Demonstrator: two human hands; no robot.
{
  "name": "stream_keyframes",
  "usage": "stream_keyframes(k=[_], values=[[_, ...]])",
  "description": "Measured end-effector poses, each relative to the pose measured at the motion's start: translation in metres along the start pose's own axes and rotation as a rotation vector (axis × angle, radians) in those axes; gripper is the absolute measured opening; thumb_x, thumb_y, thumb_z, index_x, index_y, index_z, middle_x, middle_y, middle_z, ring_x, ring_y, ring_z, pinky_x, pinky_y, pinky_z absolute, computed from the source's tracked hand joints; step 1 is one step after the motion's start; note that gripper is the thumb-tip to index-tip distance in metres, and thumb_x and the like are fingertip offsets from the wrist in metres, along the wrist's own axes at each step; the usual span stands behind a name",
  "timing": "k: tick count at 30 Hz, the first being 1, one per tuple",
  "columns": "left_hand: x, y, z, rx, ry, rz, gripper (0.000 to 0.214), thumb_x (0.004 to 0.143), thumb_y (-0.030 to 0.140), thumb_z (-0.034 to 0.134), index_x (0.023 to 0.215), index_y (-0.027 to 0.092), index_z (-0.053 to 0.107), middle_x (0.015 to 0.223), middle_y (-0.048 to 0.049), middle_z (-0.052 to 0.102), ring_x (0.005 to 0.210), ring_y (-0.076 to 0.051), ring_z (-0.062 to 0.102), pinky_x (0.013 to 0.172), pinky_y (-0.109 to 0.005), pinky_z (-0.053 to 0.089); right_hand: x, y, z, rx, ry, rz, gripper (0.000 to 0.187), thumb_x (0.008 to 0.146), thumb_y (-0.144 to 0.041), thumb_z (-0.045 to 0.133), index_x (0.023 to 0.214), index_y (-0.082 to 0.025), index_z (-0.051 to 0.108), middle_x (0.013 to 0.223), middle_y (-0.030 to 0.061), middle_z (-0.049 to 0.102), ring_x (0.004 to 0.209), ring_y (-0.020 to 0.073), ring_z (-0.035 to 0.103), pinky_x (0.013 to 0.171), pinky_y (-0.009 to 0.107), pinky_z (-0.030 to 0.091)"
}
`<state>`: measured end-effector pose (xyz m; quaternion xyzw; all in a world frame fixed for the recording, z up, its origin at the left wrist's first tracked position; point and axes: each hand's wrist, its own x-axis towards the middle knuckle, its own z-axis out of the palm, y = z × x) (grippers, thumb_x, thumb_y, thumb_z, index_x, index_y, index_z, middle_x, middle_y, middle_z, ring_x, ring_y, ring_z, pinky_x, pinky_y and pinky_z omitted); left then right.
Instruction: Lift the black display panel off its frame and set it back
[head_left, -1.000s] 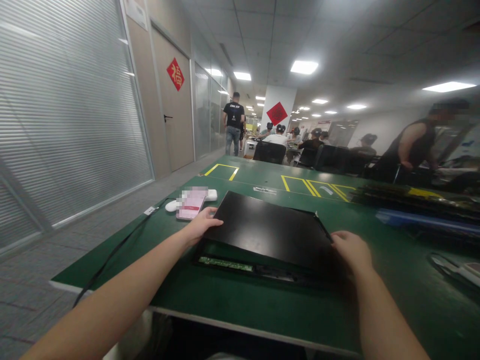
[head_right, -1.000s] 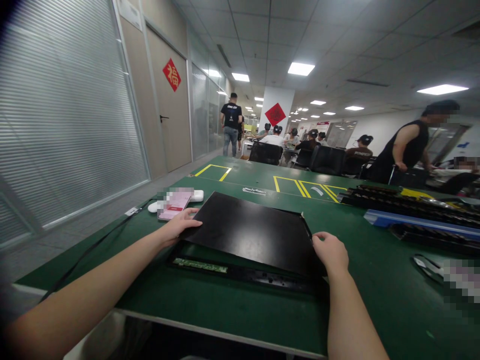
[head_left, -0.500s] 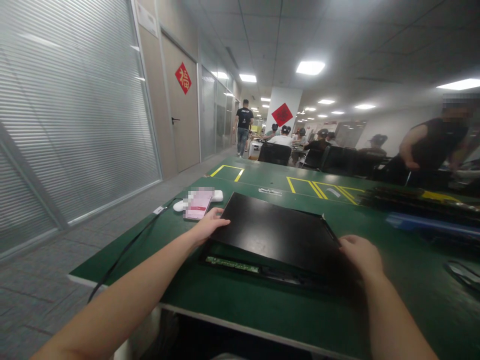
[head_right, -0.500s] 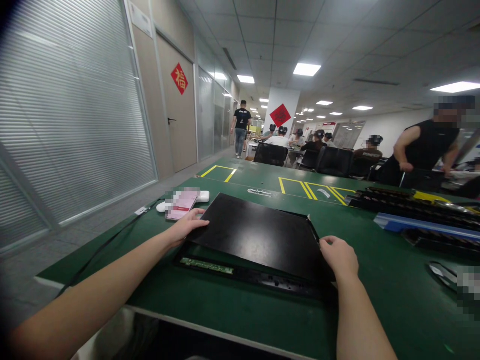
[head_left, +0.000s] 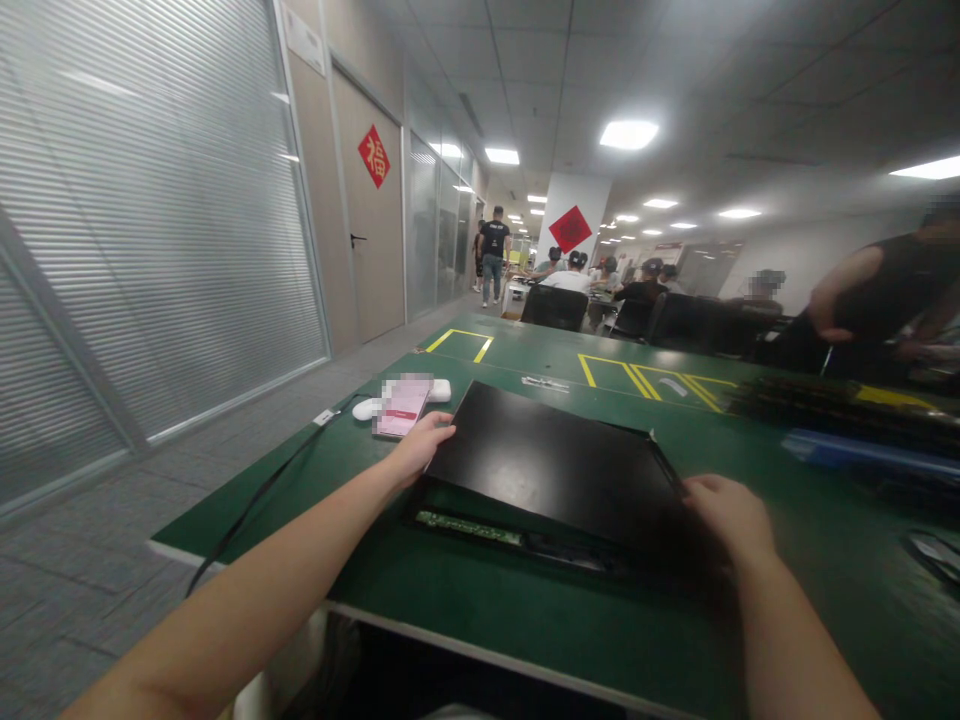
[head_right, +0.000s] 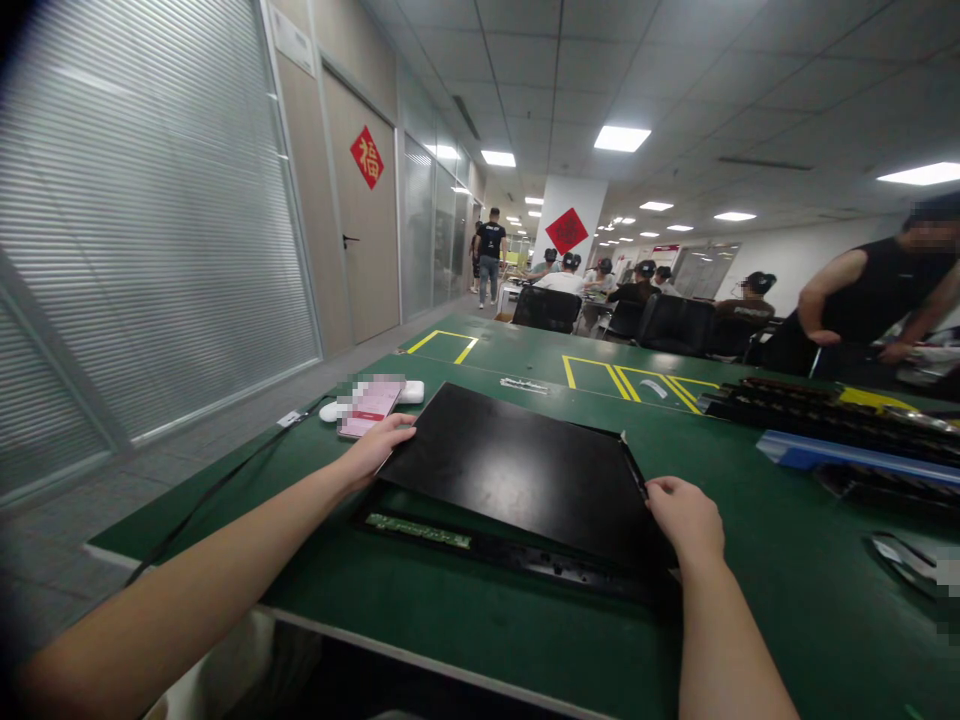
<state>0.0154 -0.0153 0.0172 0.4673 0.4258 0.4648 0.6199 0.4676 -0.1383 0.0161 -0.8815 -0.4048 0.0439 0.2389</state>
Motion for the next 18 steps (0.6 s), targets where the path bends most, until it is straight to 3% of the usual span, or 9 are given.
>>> stream_keyframes(k=[9,14,18], values=[[-0.0018,0.0033,-0.0034,0.046,0.007,0.091,0.040,0.065,0.029,0.082,0.101,0.018,0.068,0.083,-0.0036,0.074,0.069,-0.021,0.069,0.067,-0.032,0.053,-0.0034,-0.0067,-0.0051,0.071,-0.058,0.076,0.032,0.078,-0.037,0.051,0.094,-0.026,0.076,0.087,0.0048,0.078,0.094,0.0292,0.068,0.070,0.036,0.047],[-0.0001,0.0062,-0.0056,0.145,0.064,0.179,0.032,0.059,0.022,0.084,0.089,0.017,0.074,0.091,-0.0088,0.077,0.100,-0.030,0.069,0.090,-0.039,0.051,-0.0058,-0.0082,-0.0067,0.084,-0.052,0.073,0.031,0.078,-0.037,0.052,0.091,-0.025,0.077,0.087,0.0053,0.077,0.091,0.0286,0.068,0.068,0.035,0.046],[0.0022,0.0068,-0.0100,0.356,0.134,0.277,0.021,0.053,0.015,0.084,0.071,0.019,0.075,0.106,-0.0126,0.075,0.126,-0.038,0.058,0.108,-0.044,0.042,-0.0070,-0.0080,-0.0068,0.115,-0.036,0.078,0.031,0.076,-0.037,0.053,0.091,-0.024,0.077,0.085,0.0059,0.077,0.086,0.0276,0.068,0.066,0.035,0.046]])
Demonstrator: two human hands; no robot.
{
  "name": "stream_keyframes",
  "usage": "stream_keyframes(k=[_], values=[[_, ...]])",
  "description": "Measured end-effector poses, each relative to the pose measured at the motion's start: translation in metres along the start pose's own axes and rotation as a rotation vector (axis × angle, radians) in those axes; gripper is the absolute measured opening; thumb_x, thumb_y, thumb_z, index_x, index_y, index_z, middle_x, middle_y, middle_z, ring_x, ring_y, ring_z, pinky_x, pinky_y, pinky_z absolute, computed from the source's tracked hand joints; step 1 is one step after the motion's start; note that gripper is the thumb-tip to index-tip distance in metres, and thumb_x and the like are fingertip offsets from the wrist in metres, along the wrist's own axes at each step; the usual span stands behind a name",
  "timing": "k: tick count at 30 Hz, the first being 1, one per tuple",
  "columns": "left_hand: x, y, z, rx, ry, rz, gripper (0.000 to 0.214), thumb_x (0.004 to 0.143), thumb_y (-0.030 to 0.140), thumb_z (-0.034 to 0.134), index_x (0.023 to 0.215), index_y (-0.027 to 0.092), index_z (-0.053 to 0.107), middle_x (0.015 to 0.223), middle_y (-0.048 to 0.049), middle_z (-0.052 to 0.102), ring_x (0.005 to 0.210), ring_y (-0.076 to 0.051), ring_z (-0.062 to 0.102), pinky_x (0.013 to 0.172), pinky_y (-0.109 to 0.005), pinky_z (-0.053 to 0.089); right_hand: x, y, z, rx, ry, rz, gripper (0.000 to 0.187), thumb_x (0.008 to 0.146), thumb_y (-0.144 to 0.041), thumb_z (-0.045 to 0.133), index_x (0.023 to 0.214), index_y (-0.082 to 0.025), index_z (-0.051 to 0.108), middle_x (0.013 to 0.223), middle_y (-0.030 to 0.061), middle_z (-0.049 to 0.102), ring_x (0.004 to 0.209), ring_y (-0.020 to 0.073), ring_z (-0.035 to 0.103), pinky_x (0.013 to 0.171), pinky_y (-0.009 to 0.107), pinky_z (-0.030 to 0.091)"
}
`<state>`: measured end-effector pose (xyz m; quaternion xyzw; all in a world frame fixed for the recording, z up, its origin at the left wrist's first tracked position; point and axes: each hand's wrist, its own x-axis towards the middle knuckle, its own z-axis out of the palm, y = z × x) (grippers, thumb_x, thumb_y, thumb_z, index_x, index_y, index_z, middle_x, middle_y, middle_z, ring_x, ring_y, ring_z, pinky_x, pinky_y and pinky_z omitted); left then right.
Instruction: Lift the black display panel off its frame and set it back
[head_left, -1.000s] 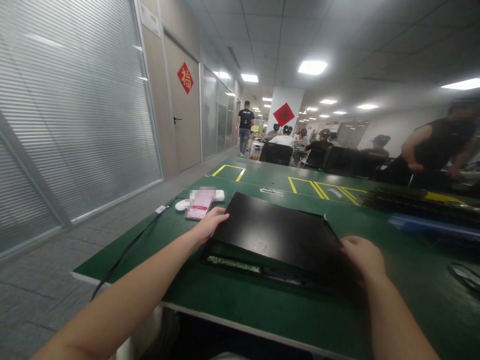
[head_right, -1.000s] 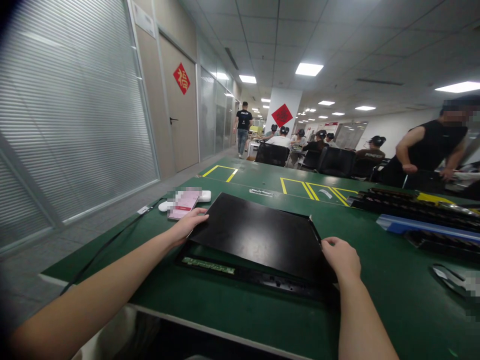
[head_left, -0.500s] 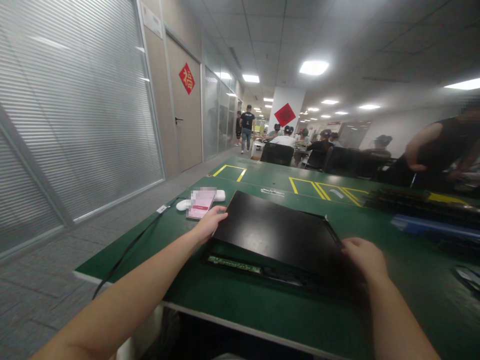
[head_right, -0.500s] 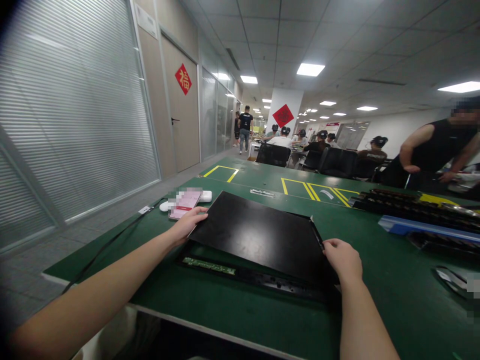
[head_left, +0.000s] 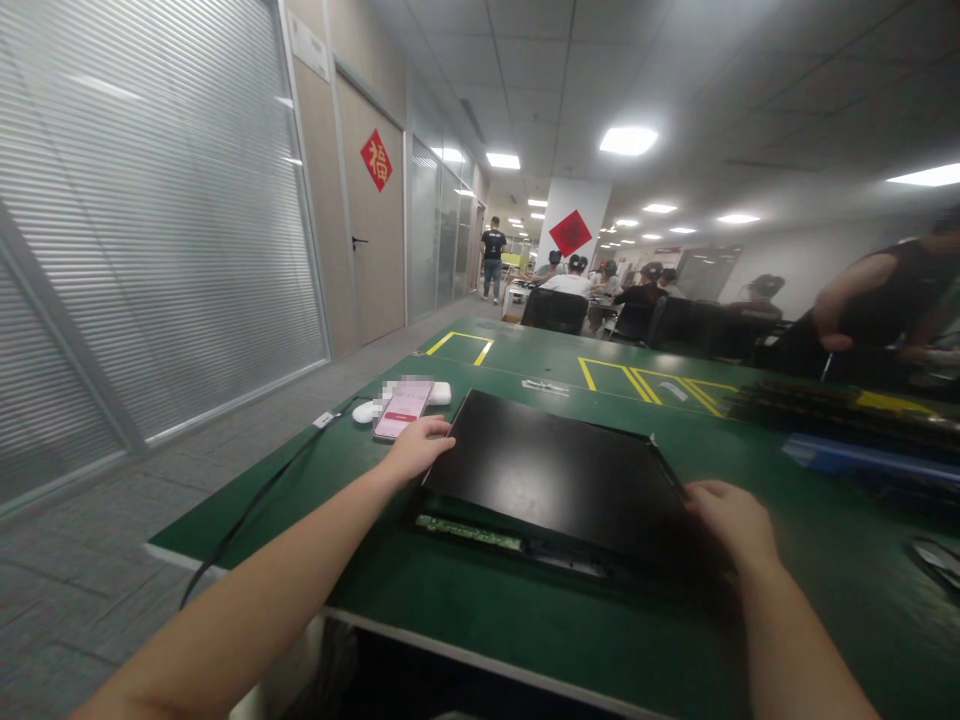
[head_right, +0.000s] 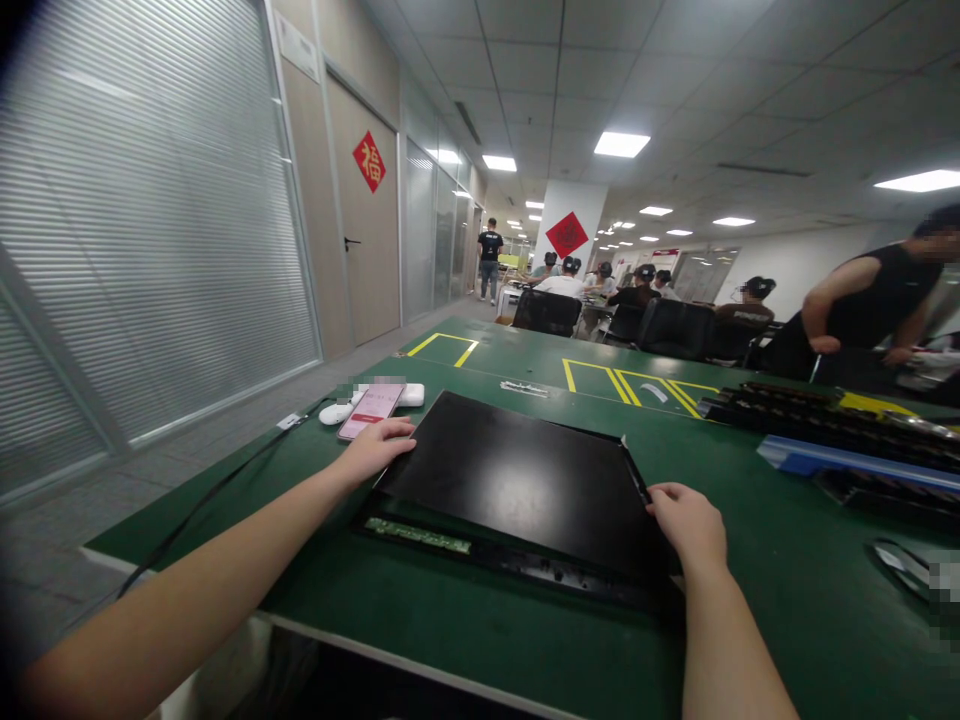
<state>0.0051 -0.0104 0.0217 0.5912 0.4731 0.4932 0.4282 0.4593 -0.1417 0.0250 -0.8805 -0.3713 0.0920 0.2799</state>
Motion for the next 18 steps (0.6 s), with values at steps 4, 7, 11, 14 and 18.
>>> stream_keyframes(k=[4,7,11,14,18], values=[[0.003,-0.007,-0.003,0.123,0.029,0.041,0.018,0.051,0.020,0.085,0.065,0.022,0.074,0.112,-0.0118,0.073,0.127,-0.041,0.056,0.115,-0.047,0.035,0.001,0.001,0.000,0.014,0.013,-0.014,0.031,0.076,-0.037,0.053,0.090,-0.023,0.078,0.084,0.0060,0.078,0.083,0.0273,0.068,0.065,0.035,0.045],[0.004,-0.012,-0.004,0.338,-0.033,0.090,0.011,0.062,0.028,0.079,0.070,0.021,0.076,0.119,-0.0108,0.072,0.124,-0.037,0.059,0.114,-0.045,0.038,0.003,0.002,0.000,0.014,0.004,-0.010,0.031,0.076,-0.037,0.054,0.090,-0.023,0.078,0.083,0.0053,0.077,0.084,0.0275,0.067,0.065,0.035,0.045],[0.005,-0.013,-0.004,0.658,-0.113,0.147,0.026,0.078,0.030,0.060,0.090,0.017,0.080,0.128,-0.0123,0.069,0.122,-0.031,0.063,0.112,-0.041,0.043,0.004,0.003,0.001,0.033,-0.015,0.001,0.032,0.076,-0.038,0.054,0.092,-0.023,0.077,0.084,0.0055,0.077,0.087,0.0279,0.067,0.066,0.035,0.044],[0.005,-0.012,-0.004,0.754,-0.126,0.167,0.031,0.082,0.025,0.054,0.095,0.017,0.081,0.128,-0.0119,0.069,0.120,-0.029,0.065,0.110,-0.039,0.046,0.004,0.005,0.002,0.054,-0.020,0.022,0.033,0.076,-0.038,0.054,0.094,-0.023,0.076,0.085,0.0053,0.077,0.086,0.0276,0.067,0.066,0.035,0.044],[0.004,-0.011,-0.004,0.826,-0.142,0.176,0.033,0.083,0.019,0.051,0.094,0.018,0.082,0.127,-0.0112,0.070,0.119,-0.027,0.065,0.109,-0.037,0.048,0.006,0.007,0.002,0.066,-0.005,0.017,0.032,0.074,-0.037,0.055,0.093,-0.023,0.076,0.083,0.0053,0.077,0.086,0.0272,0.066,0.067,0.035,0.044]])
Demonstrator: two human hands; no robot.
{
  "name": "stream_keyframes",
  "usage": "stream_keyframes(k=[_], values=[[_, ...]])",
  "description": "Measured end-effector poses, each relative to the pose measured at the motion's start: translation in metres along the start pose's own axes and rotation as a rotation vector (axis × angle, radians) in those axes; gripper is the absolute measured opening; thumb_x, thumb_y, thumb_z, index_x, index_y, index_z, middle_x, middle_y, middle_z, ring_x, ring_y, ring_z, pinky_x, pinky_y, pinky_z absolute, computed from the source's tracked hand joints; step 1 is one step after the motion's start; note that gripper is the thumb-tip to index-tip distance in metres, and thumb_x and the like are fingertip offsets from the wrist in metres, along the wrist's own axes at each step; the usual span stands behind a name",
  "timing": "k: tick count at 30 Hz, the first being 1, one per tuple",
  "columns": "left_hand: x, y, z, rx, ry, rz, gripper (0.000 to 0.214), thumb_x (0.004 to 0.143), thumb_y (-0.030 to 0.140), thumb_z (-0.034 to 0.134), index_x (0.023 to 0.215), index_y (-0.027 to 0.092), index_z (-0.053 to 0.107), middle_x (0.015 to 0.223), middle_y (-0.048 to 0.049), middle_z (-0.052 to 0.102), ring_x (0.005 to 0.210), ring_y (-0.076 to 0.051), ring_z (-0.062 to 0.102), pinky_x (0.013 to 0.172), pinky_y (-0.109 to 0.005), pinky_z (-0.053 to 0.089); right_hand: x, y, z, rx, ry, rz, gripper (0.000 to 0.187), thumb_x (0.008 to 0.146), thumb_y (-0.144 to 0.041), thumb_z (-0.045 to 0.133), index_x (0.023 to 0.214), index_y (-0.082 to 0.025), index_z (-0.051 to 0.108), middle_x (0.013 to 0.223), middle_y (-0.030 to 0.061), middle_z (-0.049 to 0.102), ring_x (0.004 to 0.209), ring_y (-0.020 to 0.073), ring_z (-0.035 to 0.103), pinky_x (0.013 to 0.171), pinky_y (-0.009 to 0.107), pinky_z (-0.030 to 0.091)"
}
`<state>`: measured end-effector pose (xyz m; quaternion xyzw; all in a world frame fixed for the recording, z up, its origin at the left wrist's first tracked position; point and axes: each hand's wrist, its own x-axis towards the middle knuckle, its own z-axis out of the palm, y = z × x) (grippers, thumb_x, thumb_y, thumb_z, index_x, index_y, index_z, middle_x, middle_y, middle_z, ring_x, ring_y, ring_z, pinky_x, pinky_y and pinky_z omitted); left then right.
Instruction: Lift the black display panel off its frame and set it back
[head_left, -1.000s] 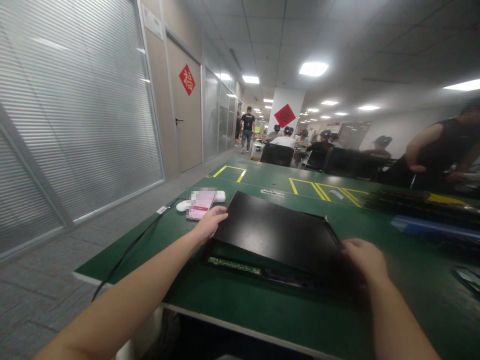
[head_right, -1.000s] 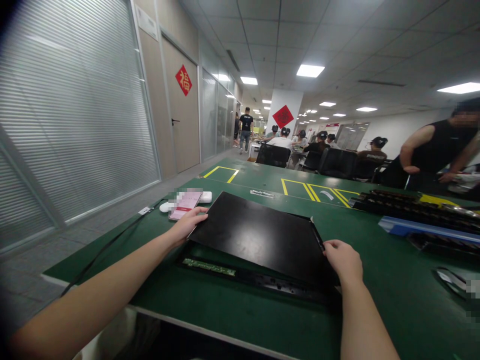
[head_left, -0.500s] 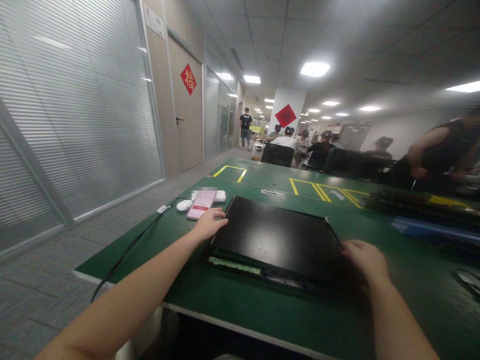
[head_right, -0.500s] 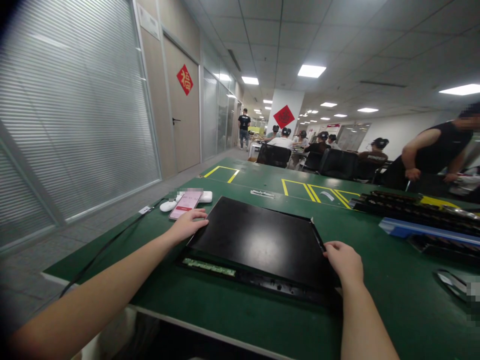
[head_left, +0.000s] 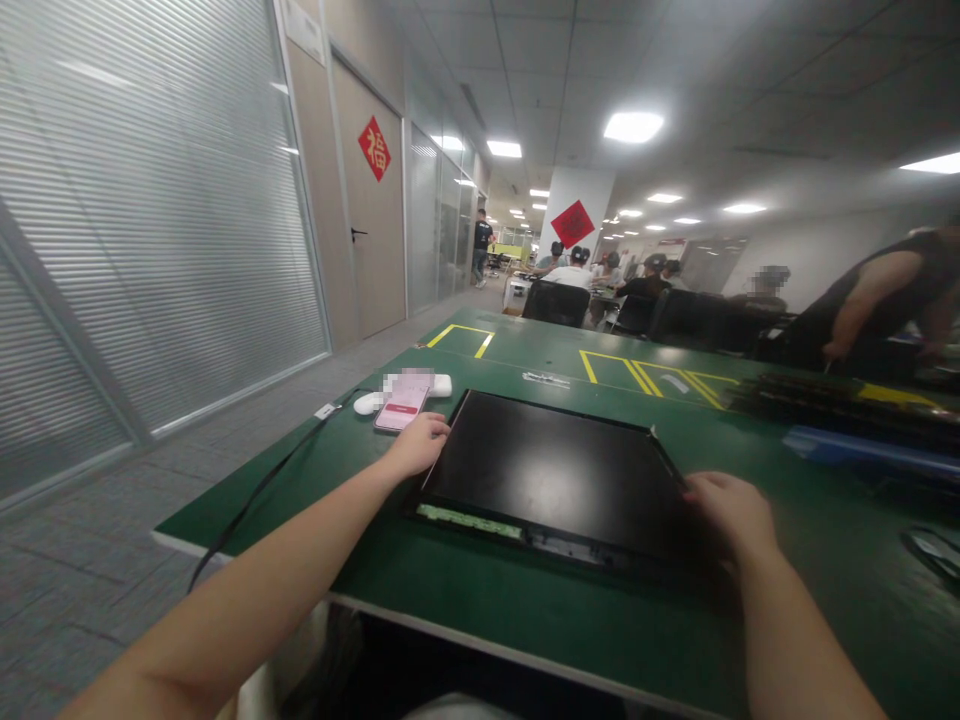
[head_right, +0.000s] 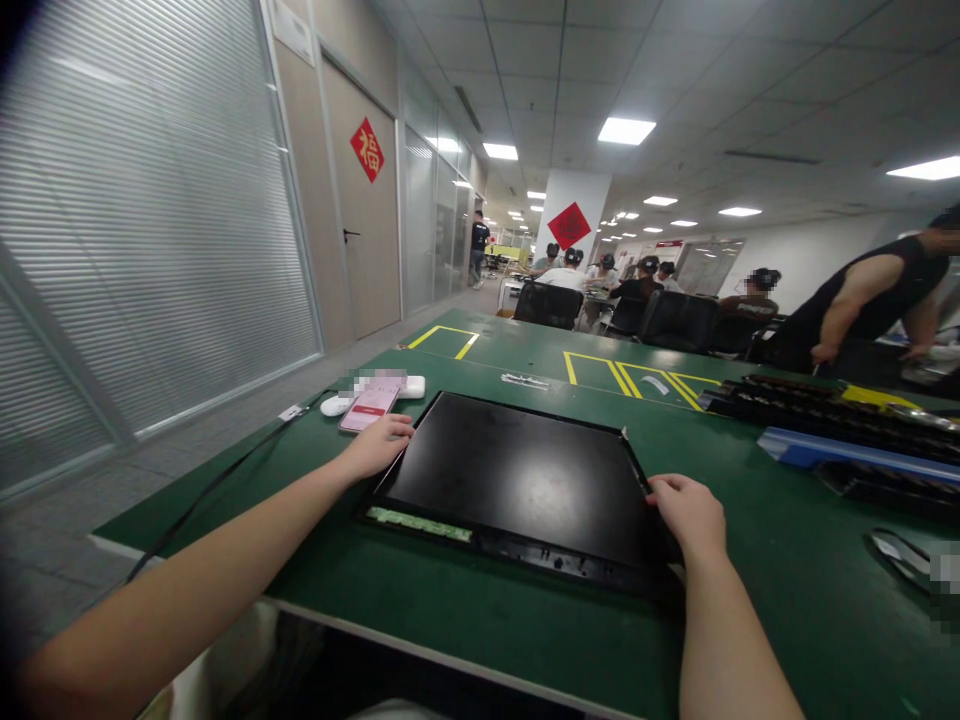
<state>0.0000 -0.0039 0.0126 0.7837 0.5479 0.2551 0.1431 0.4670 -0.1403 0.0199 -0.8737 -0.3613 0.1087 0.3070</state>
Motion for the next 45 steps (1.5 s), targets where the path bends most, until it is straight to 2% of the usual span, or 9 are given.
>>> stream_keyframes(k=[4,13,21,28,40,45], values=[[0.0001,0.0001,0.0000,0.058,-0.009,0.019,0.037,0.081,0.012,0.047,0.093,0.019,0.082,0.127,-0.0103,0.069,0.120,-0.027,0.065,0.109,-0.037,0.047,0.0012,0.0015,0.0005,0.018,-0.006,0.005,0.032,0.073,-0.037,0.056,0.093,-0.022,0.076,0.083,0.0059,0.077,0.084,0.0270,0.067,0.067,0.035,0.044],[-0.0002,-0.0024,0.0038,0.100,-0.016,0.061,0.040,0.083,0.009,0.045,0.097,0.016,0.081,0.130,-0.0127,0.066,0.123,-0.027,0.063,0.111,-0.037,0.046,0.0008,0.0015,0.0005,0.040,-0.014,0.018,0.032,0.073,-0.039,0.057,0.093,-0.022,0.076,0.084,0.0071,0.078,0.085,0.0287,0.068,0.066,0.035,0.044],[-0.0021,0.0003,0.0053,0.088,-0.018,0.131,0.038,0.085,0.012,0.044,0.091,0.015,0.082,0.128,-0.0150,0.065,0.122,-0.029,0.062,0.110,-0.041,0.047,-0.0023,-0.0018,-0.0010,0.014,-0.016,0.005,0.031,0.075,-0.038,0.055,0.092,-0.022,0.076,0.082,0.0061,0.077,0.083,0.0271,0.067,0.067,0.035,0.044],[-0.0018,-0.0005,0.0075,0.069,-0.005,0.127,0.038,0.085,0.011,0.044,0.091,0.015,0.081,0.130,-0.0147,0.064,0.122,-0.028,0.061,0.110,-0.040,0.046,-0.0024,-0.0030,-0.0016,-0.019,0.015,-0.042,0.031,0.074,-0.037,0.055,0.088,-0.022,0.077,0.081,0.0075,0.077,0.083,0.0270,0.066,0.066,0.035,0.044],[-0.0028,-0.0029,0.0078,0.069,-0.006,0.159,0.035,0.086,0.016,0.045,0.091,0.015,0.080,0.128,-0.0148,0.064,0.122,-0.029,0.061,0.111,-0.041,0.046,-0.0004,-0.0004,-0.0007,-0.004,-0.001,-0.030,0.030,0.074,-0.038,0.056,0.088,-0.023,0.077,0.081,0.0062,0.077,0.081,0.0262,0.067,0.066,0.034,0.045],[-0.0018,-0.0031,0.0083,0.046,0.005,0.145,0.037,0.085,0.013,0.044,0.091,0.016,0.080,0.126,-0.0132,0.065,0.121,-0.028,0.061,0.110,-0.041,0.047,0.0021,0.0016,0.0005,0.000,0.008,-0.046,0.029,0.074,-0.037,0.057,0.088,-0.022,0.077,0.080,0.0062,0.077,0.077,0.0259,0.067,0.063,0.034,0.044]])
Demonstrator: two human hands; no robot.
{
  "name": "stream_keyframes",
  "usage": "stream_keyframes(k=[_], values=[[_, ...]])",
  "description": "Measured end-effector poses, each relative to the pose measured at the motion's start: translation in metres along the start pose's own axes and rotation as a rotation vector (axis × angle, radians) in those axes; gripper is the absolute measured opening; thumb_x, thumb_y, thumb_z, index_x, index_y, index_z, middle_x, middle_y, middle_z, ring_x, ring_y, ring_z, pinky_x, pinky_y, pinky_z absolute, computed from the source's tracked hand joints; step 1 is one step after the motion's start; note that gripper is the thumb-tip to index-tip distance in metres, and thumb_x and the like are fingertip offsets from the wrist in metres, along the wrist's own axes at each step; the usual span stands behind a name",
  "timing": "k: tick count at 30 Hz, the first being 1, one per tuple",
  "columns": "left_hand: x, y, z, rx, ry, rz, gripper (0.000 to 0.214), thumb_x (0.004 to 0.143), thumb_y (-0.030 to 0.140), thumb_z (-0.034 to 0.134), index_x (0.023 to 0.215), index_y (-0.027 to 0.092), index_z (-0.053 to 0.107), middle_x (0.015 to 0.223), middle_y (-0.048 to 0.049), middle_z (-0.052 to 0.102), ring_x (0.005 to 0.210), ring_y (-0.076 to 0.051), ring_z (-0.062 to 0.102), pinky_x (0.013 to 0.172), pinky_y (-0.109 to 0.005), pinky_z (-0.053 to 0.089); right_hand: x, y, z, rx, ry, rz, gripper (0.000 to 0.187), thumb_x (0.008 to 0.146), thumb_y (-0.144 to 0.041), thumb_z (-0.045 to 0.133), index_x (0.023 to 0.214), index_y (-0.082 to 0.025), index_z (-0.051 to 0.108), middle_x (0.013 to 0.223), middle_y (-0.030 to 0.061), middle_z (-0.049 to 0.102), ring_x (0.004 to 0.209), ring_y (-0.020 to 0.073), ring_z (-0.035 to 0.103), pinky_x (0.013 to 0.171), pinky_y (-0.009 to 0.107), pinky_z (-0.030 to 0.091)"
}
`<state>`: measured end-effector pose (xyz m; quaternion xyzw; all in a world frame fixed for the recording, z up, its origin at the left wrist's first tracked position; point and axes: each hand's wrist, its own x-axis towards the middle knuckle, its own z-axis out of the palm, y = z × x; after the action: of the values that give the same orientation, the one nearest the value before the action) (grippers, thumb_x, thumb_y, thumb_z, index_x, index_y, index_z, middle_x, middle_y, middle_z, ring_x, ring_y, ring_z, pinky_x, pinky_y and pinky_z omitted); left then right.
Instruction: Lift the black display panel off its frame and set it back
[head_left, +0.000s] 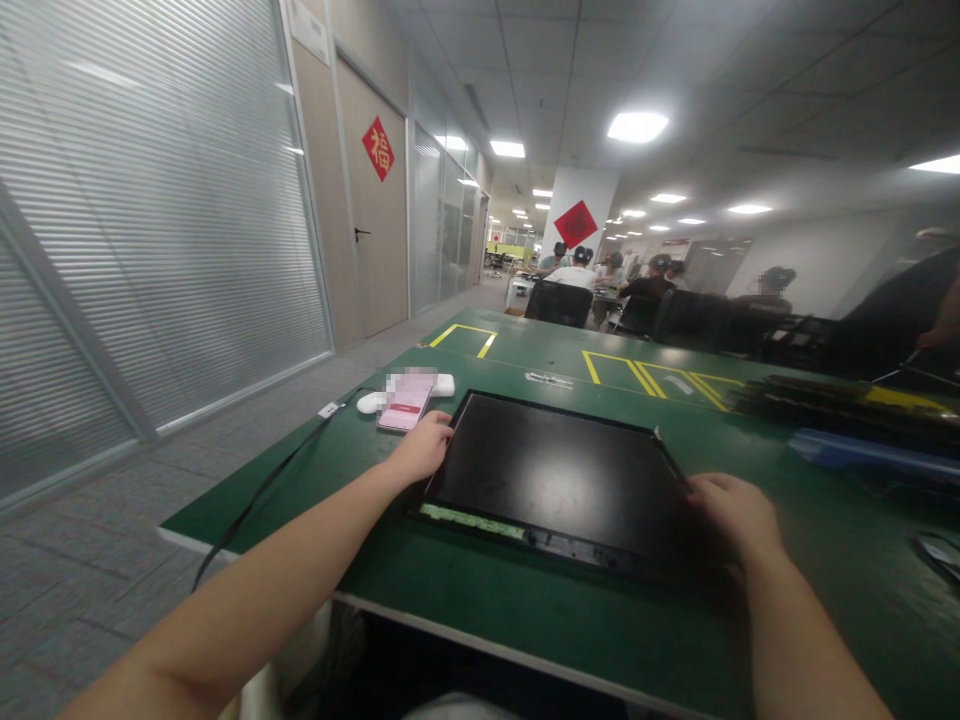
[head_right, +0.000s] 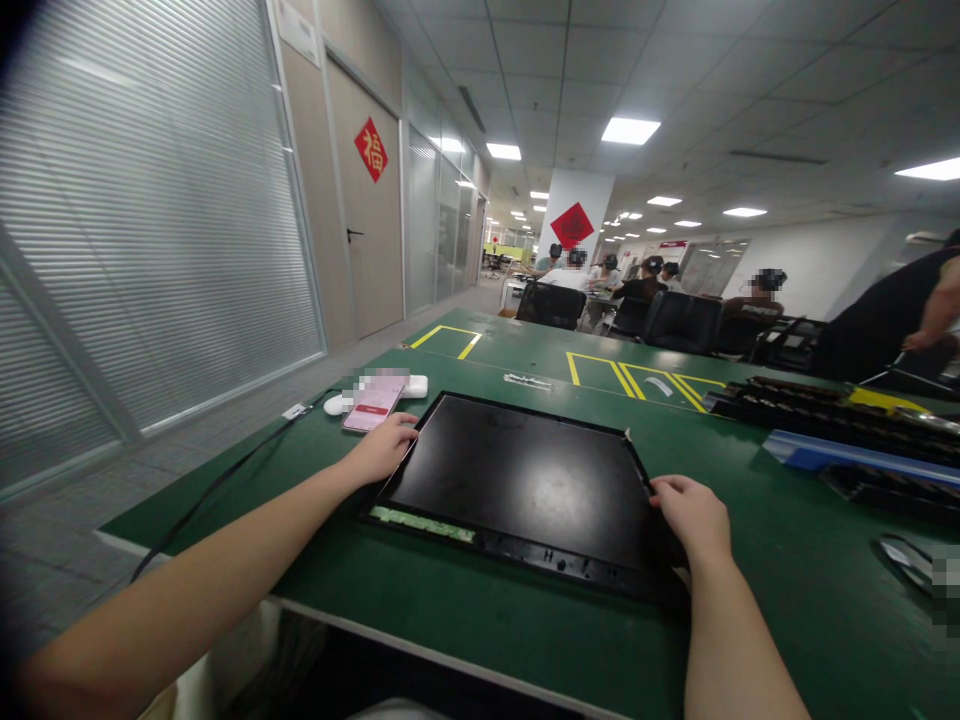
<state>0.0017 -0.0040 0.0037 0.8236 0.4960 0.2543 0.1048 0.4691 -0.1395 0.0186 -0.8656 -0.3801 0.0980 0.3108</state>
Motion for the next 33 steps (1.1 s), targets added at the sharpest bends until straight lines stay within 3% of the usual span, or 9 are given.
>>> stream_keyframes(k=[7,27,33], values=[[-0.0002,0.0033,-0.0014,0.050,-0.041,0.006,0.041,0.087,0.013,0.040,0.096,0.011,0.080,0.130,-0.0177,0.062,0.124,-0.029,0.060,0.111,-0.039,0.046,0.0001,-0.0002,0.0001,-0.024,-0.007,-0.005,0.030,0.075,-0.037,0.055,0.089,-0.023,0.077,0.081,0.0058,0.077,0.086,0.0273,0.067,0.068,0.034,0.044],[0.0002,0.0001,0.0002,-0.024,0.015,-0.044,0.032,0.082,0.011,0.046,0.085,0.016,0.078,0.129,-0.0133,0.064,0.124,-0.029,0.060,0.112,-0.042,0.045,-0.0010,-0.0014,0.0001,0.019,-0.009,0.031,0.031,0.072,-0.035,0.057,0.091,-0.023,0.078,0.081,0.0059,0.077,0.078,0.0263,0.068,0.064,0.035,0.045],[-0.0058,0.0084,-0.0023,-0.058,0.002,0.011,0.039,0.083,0.012,0.050,0.114,0.014,0.073,0.138,-0.0177,0.056,0.131,-0.031,0.055,0.115,-0.043,0.041,-0.0061,-0.0067,-0.0003,-0.042,-0.002,0.008,0.028,0.074,-0.033,0.056,0.089,-0.023,0.077,0.081,0.0049,0.077,0.081,0.0259,0.067,0.067,0.034,0.045]])
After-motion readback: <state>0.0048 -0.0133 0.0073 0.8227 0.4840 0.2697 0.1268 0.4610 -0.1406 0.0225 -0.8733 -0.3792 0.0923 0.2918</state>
